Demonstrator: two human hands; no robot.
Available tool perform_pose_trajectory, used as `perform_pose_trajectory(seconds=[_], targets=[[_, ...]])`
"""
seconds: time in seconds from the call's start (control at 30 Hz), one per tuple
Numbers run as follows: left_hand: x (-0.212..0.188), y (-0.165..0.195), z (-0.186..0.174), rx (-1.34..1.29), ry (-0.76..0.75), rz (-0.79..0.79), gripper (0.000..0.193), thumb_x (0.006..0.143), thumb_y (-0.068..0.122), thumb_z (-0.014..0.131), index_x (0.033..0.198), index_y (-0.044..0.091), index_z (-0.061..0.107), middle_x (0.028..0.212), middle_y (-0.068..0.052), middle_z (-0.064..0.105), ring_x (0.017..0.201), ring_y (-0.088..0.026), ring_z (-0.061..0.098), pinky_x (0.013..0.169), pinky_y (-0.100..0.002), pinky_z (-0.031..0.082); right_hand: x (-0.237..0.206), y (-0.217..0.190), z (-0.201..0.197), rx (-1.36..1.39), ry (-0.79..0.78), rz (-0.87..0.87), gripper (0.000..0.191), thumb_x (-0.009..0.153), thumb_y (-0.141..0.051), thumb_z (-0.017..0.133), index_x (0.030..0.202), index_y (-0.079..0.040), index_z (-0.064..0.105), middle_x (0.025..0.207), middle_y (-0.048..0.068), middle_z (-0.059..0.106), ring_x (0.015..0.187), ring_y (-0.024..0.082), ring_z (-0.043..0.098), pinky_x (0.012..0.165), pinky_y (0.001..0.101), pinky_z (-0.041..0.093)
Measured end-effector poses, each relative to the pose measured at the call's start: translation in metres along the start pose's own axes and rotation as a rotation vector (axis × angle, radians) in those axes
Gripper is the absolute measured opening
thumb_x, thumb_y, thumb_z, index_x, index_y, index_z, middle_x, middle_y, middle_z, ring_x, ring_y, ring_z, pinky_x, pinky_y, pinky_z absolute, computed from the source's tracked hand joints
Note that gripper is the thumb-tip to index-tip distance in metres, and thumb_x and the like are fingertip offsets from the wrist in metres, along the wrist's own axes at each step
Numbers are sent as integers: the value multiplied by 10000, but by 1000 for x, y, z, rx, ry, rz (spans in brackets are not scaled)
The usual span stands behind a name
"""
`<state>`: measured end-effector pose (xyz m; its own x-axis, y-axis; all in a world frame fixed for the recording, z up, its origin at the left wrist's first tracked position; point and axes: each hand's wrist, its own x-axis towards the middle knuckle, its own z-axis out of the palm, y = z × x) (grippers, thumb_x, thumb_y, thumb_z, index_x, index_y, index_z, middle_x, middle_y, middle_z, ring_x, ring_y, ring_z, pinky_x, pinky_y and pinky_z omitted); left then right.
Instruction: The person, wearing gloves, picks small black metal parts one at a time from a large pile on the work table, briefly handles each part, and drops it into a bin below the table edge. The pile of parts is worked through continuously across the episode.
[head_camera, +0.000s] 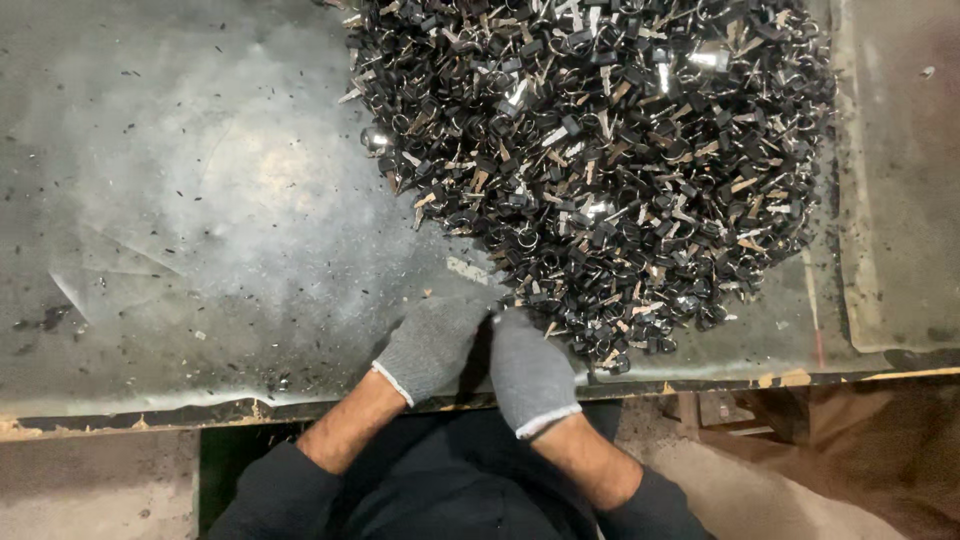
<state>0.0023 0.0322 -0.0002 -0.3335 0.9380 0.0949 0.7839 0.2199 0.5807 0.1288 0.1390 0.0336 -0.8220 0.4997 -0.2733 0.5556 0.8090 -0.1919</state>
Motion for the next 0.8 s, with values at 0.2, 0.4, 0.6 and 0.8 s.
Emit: perform_pose_trajectory(seconds=[0.2, 0.4, 0.6, 0.8], targets=[[0, 6, 1, -84, 87, -56, 390, 844, 121, 648, 1230, 74, 676, 1066, -199, 720, 949, -412, 689, 816, -514, 535, -2, 4, -6, 62, -64, -27, 130, 980, -144, 565, 1044, -31, 567, 800, 202, 726, 762, 378, 739, 632, 463, 593], [11, 5, -7, 27, -128, -152, 227, 917, 199, 643, 1100, 84, 715, 1026, -186, 724, 963, -403, 690, 848, -530, 534, -9, 10, -28, -142, 216, -189, 169, 887, -111, 608, 1035, -38, 575, 861, 176, 689, 678, 335, 741, 527, 417, 594], [5, 8, -6, -93, 3, -99, 338, 881, 137, 629, 1208, 143, 714, 1009, -183, 728, 916, -405, 699, 788, -531, 542, 0, 1, -9, -179, -251, 97, 161, 1029, -142, 523, 1147, -38, 557, 917, 202, 732, 817, 338, 742, 624, 468, 616], [-2, 7, 2, -117, 55, -189, 320, 871, 189, 684, 1185, 132, 683, 996, -176, 732, 900, -402, 708, 769, -524, 551, 16, 46, -10, 336, -287, -281, 292, 1070, -268, 526, 1093, 20, 565, 857, 268, 689, 775, 481, 709, 683, 573, 563]])
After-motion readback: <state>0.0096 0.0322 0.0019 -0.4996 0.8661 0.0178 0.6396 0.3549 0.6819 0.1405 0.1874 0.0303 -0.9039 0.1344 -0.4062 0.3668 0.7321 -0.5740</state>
